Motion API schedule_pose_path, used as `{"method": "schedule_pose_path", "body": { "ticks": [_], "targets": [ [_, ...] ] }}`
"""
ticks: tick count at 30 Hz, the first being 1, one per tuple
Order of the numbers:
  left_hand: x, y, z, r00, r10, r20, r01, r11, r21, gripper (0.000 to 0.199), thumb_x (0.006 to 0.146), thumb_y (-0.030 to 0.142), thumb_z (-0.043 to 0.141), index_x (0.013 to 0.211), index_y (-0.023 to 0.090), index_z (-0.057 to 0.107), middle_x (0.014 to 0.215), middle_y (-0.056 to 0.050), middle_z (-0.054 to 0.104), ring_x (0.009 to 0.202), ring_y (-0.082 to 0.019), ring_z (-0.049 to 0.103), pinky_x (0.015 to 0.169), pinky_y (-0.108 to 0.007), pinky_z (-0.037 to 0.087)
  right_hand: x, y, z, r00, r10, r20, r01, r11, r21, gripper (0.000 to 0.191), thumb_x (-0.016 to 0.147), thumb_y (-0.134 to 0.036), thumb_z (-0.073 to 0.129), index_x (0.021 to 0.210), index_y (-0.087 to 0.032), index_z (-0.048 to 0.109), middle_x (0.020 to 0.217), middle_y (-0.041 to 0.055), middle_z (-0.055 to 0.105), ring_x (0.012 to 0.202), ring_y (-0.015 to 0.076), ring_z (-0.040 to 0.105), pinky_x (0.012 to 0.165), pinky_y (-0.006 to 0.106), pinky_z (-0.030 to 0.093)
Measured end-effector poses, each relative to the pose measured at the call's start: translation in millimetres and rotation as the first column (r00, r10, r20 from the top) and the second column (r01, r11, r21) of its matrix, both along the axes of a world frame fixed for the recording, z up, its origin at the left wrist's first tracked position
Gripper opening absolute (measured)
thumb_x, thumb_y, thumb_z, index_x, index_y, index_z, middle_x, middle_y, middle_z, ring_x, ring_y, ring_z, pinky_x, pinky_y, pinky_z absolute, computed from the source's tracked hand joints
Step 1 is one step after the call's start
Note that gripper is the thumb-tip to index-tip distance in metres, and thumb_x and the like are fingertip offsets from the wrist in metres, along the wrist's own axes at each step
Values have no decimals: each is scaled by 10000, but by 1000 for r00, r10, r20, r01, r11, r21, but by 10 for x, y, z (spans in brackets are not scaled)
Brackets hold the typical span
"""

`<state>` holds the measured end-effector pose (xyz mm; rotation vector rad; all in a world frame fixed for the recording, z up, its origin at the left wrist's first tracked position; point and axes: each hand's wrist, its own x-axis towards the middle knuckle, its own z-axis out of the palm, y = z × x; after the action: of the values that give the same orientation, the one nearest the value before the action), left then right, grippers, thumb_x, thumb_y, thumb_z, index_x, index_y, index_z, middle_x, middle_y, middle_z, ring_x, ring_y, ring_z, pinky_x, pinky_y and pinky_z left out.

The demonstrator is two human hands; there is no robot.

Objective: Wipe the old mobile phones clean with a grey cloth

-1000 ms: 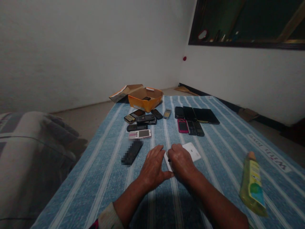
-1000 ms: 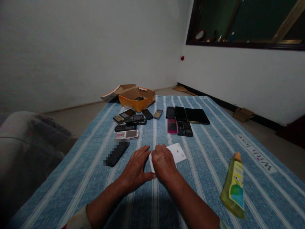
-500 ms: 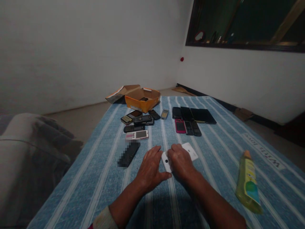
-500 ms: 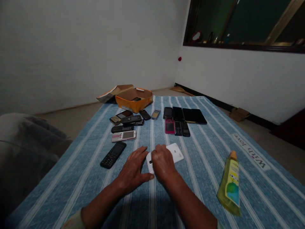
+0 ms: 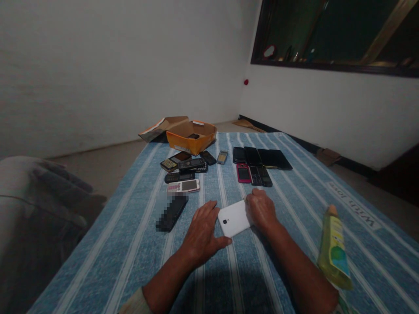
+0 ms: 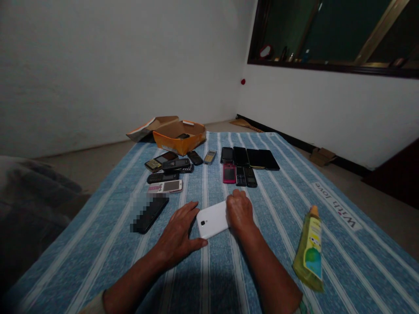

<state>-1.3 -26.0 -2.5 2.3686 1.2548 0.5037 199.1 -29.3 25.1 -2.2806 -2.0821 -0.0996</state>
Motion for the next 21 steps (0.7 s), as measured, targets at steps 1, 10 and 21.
{"method": "schedule_pose_path", "body": {
  "ticks": [1, 10, 21],
  "targets": [
    [1, -1, 4, 1000, 1, 1, -1, 1000, 1, 725, 587, 380, 826, 1222, 148, 561, 1459, -215, 461, 1373, -411, 383, 1116, -600, 312, -105, -39, 13, 999, 49, -21, -49, 999, 5, 235, 878, -79, 491, 886, -123, 722, 956, 135, 645, 946, 245, 572, 733, 300, 424],
    [-3, -6, -5, 1000, 11, -25, -11, 1000, -9, 740, 590, 367, 830, 1234, 125, 557, 1473, -227, 441, 1388, -400, 367, 1133, -584, 302, -232, 14, 49, 989, 141, -44, -142, 990, -16, 251, 906, -103, 468, 905, -142, 716, 984, 118, 647, 966, 239, 566, 716, 288, 405],
    [1, -22, 27, 1000, 5, -6, -5, 999, -33, 739, 584, 358, 829, 1239, 172, 539, 1486, -206, 432, 1395, -400, 358, 1129, -597, 288, 284, -210, -110, 999, -40, -11, 40, 999, 3, 243, 904, -99, 484, 873, -158, 717, 908, 95, 637, 921, 218, 572, 707, 270, 374]
  ]
}}
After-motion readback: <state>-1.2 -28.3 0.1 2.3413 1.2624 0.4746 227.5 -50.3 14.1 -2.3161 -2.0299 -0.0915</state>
